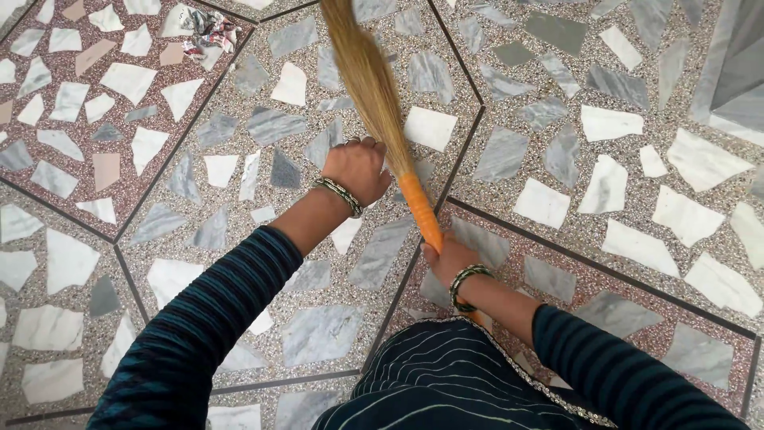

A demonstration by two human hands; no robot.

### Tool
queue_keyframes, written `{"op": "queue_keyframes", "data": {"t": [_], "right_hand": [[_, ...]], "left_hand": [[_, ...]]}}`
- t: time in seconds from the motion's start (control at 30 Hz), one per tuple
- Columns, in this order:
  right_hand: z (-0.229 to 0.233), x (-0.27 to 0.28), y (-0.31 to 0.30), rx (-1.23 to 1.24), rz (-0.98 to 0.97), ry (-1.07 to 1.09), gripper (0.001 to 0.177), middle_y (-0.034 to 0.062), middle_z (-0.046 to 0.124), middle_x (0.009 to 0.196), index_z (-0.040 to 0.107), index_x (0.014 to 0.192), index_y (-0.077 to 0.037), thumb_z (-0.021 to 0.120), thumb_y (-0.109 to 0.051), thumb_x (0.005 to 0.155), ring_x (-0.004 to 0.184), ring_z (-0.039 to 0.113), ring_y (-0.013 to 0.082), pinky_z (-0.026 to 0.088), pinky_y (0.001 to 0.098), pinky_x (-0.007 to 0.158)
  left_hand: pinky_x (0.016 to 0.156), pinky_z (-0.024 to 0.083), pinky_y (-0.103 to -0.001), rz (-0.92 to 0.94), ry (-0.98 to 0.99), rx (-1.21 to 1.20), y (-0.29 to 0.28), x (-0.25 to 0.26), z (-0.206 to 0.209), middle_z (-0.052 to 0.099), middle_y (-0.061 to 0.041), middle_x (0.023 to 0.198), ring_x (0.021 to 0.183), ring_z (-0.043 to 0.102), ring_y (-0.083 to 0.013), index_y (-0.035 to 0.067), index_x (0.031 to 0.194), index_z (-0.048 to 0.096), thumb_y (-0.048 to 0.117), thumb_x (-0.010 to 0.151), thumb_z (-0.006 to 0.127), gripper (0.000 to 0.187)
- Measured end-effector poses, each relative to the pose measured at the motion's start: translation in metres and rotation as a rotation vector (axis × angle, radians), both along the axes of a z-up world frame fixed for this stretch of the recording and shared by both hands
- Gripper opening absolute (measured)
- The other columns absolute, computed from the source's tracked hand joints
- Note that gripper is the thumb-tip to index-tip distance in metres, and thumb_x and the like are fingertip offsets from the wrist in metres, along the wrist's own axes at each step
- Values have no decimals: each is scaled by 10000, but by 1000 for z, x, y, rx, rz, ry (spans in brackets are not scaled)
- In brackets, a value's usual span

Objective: The person sweeps a piece of trash across a tiled floor using a broom, repeatedly moving it back and forth with both hands.

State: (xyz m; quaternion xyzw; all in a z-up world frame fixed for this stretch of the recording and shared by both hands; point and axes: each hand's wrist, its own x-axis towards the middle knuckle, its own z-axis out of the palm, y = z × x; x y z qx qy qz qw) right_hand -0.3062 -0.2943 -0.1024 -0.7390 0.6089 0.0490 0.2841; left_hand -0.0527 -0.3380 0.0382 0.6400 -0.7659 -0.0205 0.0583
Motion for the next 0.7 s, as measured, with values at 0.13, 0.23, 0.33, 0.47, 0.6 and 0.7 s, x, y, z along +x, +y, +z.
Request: {"op": "queue_keyframes", "data": {"t": [0.13,0.23,0.33,0.47,0.6,0.7], "right_hand": [[63,28,-13,212,-109,-233,531,159,750,766,532,1172,-34,540,-521,960,627,756,300,599,425,632],[85,-1,-8,174,-329,-495,514,157,685,749,612,1108,-67,680,-519,874,573,689,261,585,432,549],[82,-59,1,-84,-425,-366,519,141,726,786,603,1139,-131,611,-571,863,682,733,316,591,466,662],[67,-148,4,-180,-658,35,641,244,735,1001,426,1340,-70,571,-557,950,929,728,438,556,533,843],[35,-213,-22,-86,-828,61,665,312,718,1076,328,1381,31,598,-422,976,960,745,462,582,529,869],[30,-207,-53,-10,-762,122,642,330,696,1085,339,1362,34,607,-414,988,982,722,457,584,510,875]], "left_hand": [[748,575,-471,-17,26,-45,-4,-9,-8,686,-143,1002,891,702,-318,33,1056,648,320,811,680,379],[761,573,-471,-28,39,-56,-3,-17,-8,685,-143,1008,910,698,-318,39,1037,648,318,800,683,368],[778,569,-471,-53,21,-33,-8,-26,-5,684,-138,1015,932,694,-318,46,1016,650,322,806,679,348],[784,568,-476,-58,29,15,-12,-38,-8,680,-139,1030,935,694,-321,43,1028,648,329,829,662,349],[789,572,-470,-81,50,9,-17,-44,-13,676,-144,1042,944,693,-323,43,1030,657,343,824,660,364],[784,568,-478,-87,63,9,-20,-49,-13,675,-140,1056,937,693,-319,46,1046,663,345,827,660,371]]}}
